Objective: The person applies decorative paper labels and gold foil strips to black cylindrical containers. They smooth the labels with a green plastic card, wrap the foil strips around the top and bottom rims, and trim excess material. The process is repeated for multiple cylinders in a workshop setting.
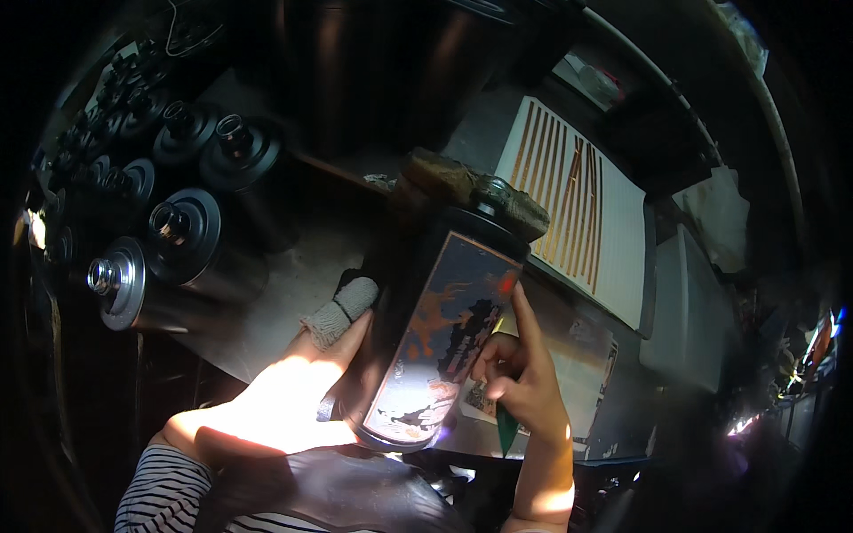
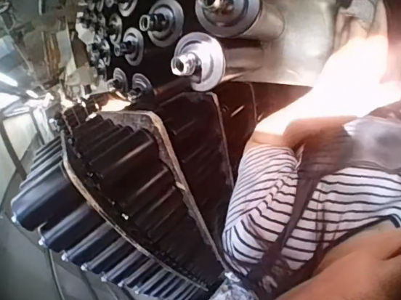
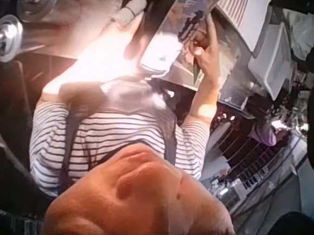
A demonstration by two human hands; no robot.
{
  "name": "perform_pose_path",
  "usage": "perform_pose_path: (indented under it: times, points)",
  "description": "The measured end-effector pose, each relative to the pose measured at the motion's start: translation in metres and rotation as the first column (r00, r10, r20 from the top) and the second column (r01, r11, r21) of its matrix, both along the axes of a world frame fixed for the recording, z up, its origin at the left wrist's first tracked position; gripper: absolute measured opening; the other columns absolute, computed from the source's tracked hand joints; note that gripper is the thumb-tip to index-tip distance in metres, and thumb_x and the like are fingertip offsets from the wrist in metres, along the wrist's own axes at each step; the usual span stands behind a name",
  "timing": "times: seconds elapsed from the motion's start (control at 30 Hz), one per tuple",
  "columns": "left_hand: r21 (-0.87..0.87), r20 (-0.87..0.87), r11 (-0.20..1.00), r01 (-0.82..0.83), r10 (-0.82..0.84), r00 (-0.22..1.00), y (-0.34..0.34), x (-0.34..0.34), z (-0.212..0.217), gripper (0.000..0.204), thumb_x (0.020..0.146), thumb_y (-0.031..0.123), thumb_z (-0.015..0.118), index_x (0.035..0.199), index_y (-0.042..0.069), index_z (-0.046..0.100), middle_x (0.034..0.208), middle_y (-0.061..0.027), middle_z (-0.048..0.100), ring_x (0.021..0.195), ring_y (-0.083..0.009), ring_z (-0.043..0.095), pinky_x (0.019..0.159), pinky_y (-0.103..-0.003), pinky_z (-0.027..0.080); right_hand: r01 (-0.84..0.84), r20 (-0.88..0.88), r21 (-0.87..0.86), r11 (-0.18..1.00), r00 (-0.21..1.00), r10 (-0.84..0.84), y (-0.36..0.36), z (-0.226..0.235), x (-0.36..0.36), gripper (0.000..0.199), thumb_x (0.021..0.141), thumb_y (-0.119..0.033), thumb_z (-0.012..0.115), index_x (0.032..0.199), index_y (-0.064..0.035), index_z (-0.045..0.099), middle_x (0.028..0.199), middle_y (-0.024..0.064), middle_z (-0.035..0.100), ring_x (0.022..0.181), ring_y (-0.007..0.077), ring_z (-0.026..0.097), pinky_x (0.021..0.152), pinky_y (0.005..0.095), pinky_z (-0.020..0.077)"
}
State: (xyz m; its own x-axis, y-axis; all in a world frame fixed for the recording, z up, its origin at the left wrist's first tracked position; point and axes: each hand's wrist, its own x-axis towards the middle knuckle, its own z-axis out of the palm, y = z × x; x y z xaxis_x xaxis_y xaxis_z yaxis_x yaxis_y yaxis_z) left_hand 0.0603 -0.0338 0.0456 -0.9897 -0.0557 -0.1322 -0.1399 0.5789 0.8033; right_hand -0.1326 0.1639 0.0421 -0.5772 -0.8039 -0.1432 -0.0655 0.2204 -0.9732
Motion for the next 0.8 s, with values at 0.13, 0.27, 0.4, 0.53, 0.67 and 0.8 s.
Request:
perform_pose_path:
  times: [0.13,0.27,0.4,0.53,0.67,0.8]
  points:
    - [0.333,-0.114,0.943,-0.002,0.042,0.993,-0.005,-0.005,0.016,0.11,0.071,0.039,0.074,0.145,0.008,-0.002,0.149,-0.022,0.002,0.138,-0.0358,0.006,0.11,-0.047,0.018,0.387,0.2,-0.008,0.922,0.904,-0.378,0.046,-0.013,-0.044,0.074,0.087,-0.066,0.034,0.12,-0.0015,0.051,0.058,-0.0018,0.044,0.05,0.0061,0.036,0.045,0.0187,0.0281]
    - [0.081,-0.359,0.991,-0.102,0.125,0.925,-0.005,-0.034,0.028,0.089,0.071,0.034,0.074,0.143,0.021,0.023,0.145,-0.0209,0.015,0.135,-0.0376,0.015,0.108,-0.05,0.019,0.685,0.464,0.035,0.728,0.634,-0.619,0.065,0.002,-0.048,0.065,0.09,-0.062,0.032,0.107,-0.0045,0.057,0.063,-0.0039,0.043,0.057,0.0066,0.034,0.05,0.02,0.0285]
    - [-0.074,-0.469,0.984,-0.165,0.112,0.876,-0.003,-0.052,0.024,0.082,0.07,0.032,0.075,0.14,0.027,0.032,0.142,-0.0213,0.017,0.132,-0.0395,0.018,0.107,-0.053,0.02,0.619,0.487,0.017,0.785,0.681,-0.547,0.06,0.017,-0.032,0.053,0.091,-0.052,0.04,0.11,-0.0051,0.055,0.07,-0.0034,0.046,0.061,0.0072,0.036,0.054,0.0213,0.0309]
    - [-0.032,-0.318,0.989,-0.146,0.128,0.939,-0.002,-0.044,0.03,0.093,0.066,0.033,0.079,0.142,0.023,0.026,0.145,-0.022,0.011,0.134,-0.0411,0.012,0.107,-0.053,0.018,0.452,0.328,-0.125,0.883,0.859,-0.393,0.05,0.027,-0.012,0.04,0.083,-0.013,0.057,0.12,0.0005,0.049,0.095,0.0052,0.056,0.08,0.011,0.055,0.071,0.0256,0.047]
    - [0.174,-0.21,0.982,-0.075,0.112,0.971,0.003,-0.026,0.032,0.109,0.065,0.038,0.079,0.145,0.012,0.01,0.146,-0.0238,0.009,0.137,-0.0395,0.009,0.109,-0.05,0.016,0.169,-0.348,-0.141,0.975,0.914,-0.209,0.015,0.061,0.026,0.041,0.075,-0.001,0.067,0.114,0.0032,0.054,0.101,0.0104,0.061,0.091,0.0169,0.061,0.079,0.0282,0.0496]
    - [0.191,-0.184,0.97,-0.149,0.185,0.965,0.01,-0.021,0.02,0.105,0.068,0.04,0.076,0.145,0.011,0.011,0.147,-0.0225,0.012,0.137,-0.0363,0.011,0.11,-0.049,0.014,-0.088,-0.845,-0.167,0.982,0.526,-0.096,-0.059,0.088,0.021,0.034,0.075,0.002,0.068,0.108,-0.0023,0.061,0.093,0.0101,0.066,0.084,0.0172,0.065,0.075,0.0252,0.051]
